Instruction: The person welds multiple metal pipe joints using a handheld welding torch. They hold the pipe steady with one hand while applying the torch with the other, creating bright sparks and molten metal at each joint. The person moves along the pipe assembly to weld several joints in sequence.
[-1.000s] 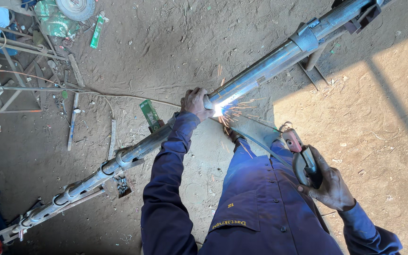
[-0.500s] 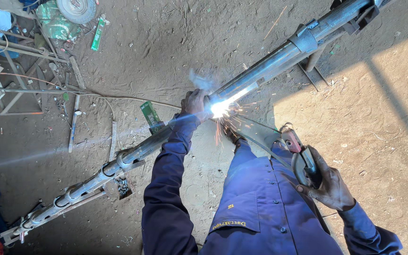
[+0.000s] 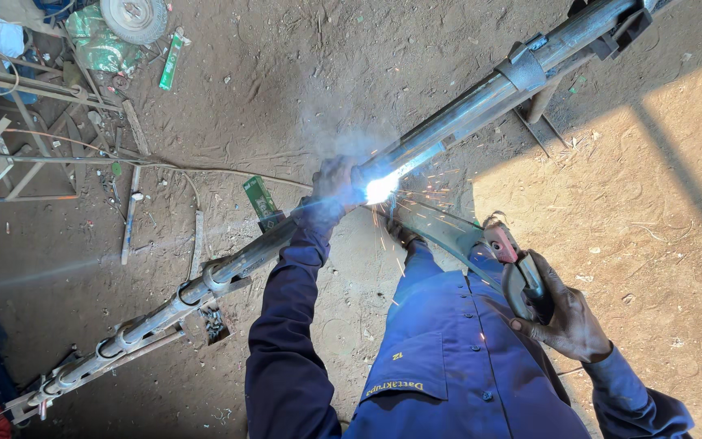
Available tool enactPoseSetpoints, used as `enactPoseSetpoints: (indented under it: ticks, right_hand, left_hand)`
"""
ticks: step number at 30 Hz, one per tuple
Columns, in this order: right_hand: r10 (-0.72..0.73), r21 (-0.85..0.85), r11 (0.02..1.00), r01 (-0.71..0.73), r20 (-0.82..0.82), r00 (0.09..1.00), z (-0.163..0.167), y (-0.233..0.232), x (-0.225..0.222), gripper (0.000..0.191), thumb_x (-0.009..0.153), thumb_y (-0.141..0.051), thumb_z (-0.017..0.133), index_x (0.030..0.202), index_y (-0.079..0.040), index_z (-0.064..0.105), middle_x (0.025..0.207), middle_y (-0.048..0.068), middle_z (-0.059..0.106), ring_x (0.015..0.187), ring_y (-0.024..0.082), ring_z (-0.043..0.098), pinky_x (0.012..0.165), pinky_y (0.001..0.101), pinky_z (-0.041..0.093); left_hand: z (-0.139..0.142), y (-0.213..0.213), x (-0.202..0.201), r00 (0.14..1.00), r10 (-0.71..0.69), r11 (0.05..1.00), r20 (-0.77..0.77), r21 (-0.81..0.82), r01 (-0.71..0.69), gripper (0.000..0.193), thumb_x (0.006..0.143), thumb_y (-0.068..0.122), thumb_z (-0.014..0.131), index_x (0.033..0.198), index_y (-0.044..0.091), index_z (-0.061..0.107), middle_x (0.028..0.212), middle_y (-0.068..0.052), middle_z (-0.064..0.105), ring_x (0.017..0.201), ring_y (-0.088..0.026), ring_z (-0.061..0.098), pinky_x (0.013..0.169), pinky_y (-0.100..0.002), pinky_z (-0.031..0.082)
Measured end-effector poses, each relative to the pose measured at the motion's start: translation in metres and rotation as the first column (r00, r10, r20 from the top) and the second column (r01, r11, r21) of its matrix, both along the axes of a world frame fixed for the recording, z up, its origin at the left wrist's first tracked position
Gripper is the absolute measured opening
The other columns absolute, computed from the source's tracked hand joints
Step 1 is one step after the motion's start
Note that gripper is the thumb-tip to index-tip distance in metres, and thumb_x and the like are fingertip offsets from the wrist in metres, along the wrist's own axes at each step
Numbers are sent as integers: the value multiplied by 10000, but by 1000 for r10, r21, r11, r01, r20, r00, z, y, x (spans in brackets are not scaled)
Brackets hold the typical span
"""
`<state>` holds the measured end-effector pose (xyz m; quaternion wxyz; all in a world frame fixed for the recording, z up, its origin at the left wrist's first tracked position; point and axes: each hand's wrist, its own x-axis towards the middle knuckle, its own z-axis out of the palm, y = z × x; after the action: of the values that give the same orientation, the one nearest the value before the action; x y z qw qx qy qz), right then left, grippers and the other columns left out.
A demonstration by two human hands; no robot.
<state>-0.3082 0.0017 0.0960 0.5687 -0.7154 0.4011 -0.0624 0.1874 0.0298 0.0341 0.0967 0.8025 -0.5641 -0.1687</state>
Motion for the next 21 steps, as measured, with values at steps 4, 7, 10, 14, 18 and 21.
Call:
enactPoseSetpoints:
  ticks: [4, 7, 10, 14, 18, 21]
  right_hand:
    - [-1, -30, 1000, 1, -1, 1000, -2, -4, -10, 1225, 586, -268, 895, 1597, -102, 222, 1187, 212, 711, 1076, 331, 730, 912, 409, 571]
    - [-36, -47, 998, 36, 9, 999, -4, -8, -23, 1235, 595, -226, 888, 1608, -61, 202, 1217, 224, 687, 1104, 332, 706, 950, 410, 556]
    - [-70, -33, 997, 68, -56, 996, -7, -12, -40, 1255, 587, -180, 898, 1617, -44, 194, 1279, 242, 637, 1195, 322, 641, 1010, 404, 505]
    - [-126, -20, 991, 130, 123, 984, -14, -11, -55, 1234, 582, -160, 882, 1616, -25, 221, 1351, 232, 607, 1292, 295, 574, 1077, 387, 430]
    - [-165, 70, 986, 154, 204, 965, -21, -11, -63, 1275, 557, -146, 905, 1629, -42, 223, 1325, 196, 621, 1256, 266, 589, 1062, 375, 459]
    - [-115, -62, 988, 140, 300, 947, -23, -15, -66, 1258, 564, -122, 895, 1617, -16, 215, 1483, 210, 515, 1359, 268, 510, 1103, 385, 413]
  left_hand:
    - [16, -9, -5, 998, -61, 998, 3, 16, 61, 572, 713, 311, 843, 1208, 117, 630, 1155, -141, 651, 1067, -383, 613, 892, -513, 507]
    - [25, -11, -8, 998, -61, 998, 2, -2, 61, 615, 686, 337, 872, 1192, 103, 612, 1148, -142, 636, 1058, -394, 607, 873, -525, 504]
    - [28, -14, -8, 997, -78, 997, -5, -11, 78, 661, 659, 363, 901, 1177, 89, 595, 1142, -144, 621, 1050, -404, 601, 854, -538, 502]
    - [28, -17, -11, 998, -53, 996, 30, -65, 55, 697, 624, 377, 927, 1155, 86, 582, 1137, -137, 607, 1034, -420, 594, 809, -557, 500]
    - [30, -18, -18, 999, -39, 999, -7, -27, 39, 723, 589, 385, 920, 1172, 120, 584, 1144, -115, 601, 1021, -402, 587, 825, -533, 520]
    - [38, -18, -21, 999, -28, 999, -32, 21, 29, 703, 594, 354, 910, 1168, 112, 584, 1152, -115, 591, 1022, -403, 575, 833, -520, 521]
